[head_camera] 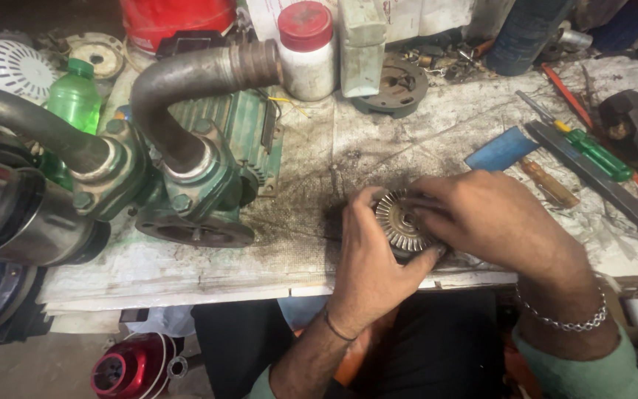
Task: The person holds a brass bevel gear on a cluttered workbench and works over its teeth, rotating the gear and rubbing or scraping along the teeth by hand, turning it to treat different sides throughout the clip.
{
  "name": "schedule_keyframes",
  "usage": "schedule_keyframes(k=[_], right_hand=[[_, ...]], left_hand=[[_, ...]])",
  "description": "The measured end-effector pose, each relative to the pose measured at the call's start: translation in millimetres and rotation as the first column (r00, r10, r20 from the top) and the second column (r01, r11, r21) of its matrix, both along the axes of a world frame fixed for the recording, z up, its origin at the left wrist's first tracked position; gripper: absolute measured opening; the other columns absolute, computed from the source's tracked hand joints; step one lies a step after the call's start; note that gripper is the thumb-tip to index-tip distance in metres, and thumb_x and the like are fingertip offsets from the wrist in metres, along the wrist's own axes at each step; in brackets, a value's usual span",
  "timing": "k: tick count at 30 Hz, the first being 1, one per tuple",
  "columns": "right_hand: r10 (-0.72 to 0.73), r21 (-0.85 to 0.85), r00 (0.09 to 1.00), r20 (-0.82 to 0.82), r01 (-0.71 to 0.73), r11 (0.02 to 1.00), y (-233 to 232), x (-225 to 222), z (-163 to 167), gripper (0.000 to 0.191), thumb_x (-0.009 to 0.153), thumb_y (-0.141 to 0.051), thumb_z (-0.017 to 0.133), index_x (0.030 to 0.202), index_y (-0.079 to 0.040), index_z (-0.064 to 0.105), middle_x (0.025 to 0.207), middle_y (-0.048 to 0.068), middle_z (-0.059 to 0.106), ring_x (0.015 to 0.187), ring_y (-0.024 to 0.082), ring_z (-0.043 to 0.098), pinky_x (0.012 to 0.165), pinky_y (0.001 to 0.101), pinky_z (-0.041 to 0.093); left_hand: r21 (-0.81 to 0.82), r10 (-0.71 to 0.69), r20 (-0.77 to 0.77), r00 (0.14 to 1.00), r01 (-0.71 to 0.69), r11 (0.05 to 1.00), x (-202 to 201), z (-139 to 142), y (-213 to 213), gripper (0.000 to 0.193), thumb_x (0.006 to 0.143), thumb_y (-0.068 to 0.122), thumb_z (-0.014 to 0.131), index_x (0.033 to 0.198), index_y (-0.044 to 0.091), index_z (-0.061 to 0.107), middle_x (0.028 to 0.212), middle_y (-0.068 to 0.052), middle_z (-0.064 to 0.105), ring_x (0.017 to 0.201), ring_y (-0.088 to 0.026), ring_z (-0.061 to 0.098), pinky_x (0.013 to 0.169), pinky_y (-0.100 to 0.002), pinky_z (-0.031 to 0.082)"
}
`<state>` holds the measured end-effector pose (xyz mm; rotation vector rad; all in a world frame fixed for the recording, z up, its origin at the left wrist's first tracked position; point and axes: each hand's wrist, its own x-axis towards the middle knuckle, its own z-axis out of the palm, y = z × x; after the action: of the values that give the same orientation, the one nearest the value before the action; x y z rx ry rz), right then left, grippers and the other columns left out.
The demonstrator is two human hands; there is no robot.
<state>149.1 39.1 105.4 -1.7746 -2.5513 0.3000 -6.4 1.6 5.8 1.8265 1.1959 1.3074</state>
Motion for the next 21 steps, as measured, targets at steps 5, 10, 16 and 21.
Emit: schedule_keyframes(k=[5,10,16,21], right_hand=[[0.107,0.12,0.988,-0.115,-0.093,0.988,0.7,-5.0,-0.1,0.032,0.084,-0.028,0.072,0.114,-0.015,0.073,0.07,0.013,0.076,0.059,0.032,0.074,0.057,0.0459,0.057],[0.066,0.013,0.997,-0.031,-0.066,0.998,2.3,6.1,-0.9,0.034,0.086,-0.031,0.072,0.117,-0.018,0.072,0.072,0.01,0.077,0.059,0.027,0.074,0.058,0.0421,0.059],[0.121,0.037,0.99,-0.075,-0.118,0.992,4.3,9.8,-5.7,0.028,0.085,-0.028,0.074,0.11,-0.015,0.074,0.078,0.008,0.078,0.053,0.023,0.075,0.055,0.0398,0.059],[0.163,0.077,0.98,-0.11,-0.155,0.985,7.5,8.2,-6.2,0.028,0.084,-0.026,0.075,0.108,-0.012,0.075,0.076,0.011,0.078,0.054,0.024,0.072,0.054,0.0409,0.057]], left_hand=[[0.031,-0.056,0.126,0.99,0.053,0.998,-3.4,1.0,-1.3,0.087,0.078,0.021,0.083,0.145,-0.004,0.034,0.139,-0.025,0.05,0.135,-0.037,0.053,0.116,-0.045,0.044],[0.035,-0.081,0.137,0.987,0.077,0.996,-4.0,2.6,0.1,0.088,0.075,0.018,0.081,0.146,-0.003,0.033,0.141,-0.024,0.05,0.137,-0.038,0.053,0.118,-0.045,0.042],[0.058,-0.035,0.068,0.997,0.031,0.998,-2.2,2.3,-1.2,0.097,0.075,0.024,0.089,0.147,-0.004,0.031,0.144,-0.027,0.044,0.138,-0.041,0.046,0.117,-0.048,0.04],[-0.014,-0.055,0.174,0.983,0.058,0.998,-2.9,0.0,-0.8,0.089,0.079,0.022,0.084,0.147,-0.003,0.032,0.142,-0.024,0.049,0.137,-0.035,0.053,0.117,-0.045,0.045]])
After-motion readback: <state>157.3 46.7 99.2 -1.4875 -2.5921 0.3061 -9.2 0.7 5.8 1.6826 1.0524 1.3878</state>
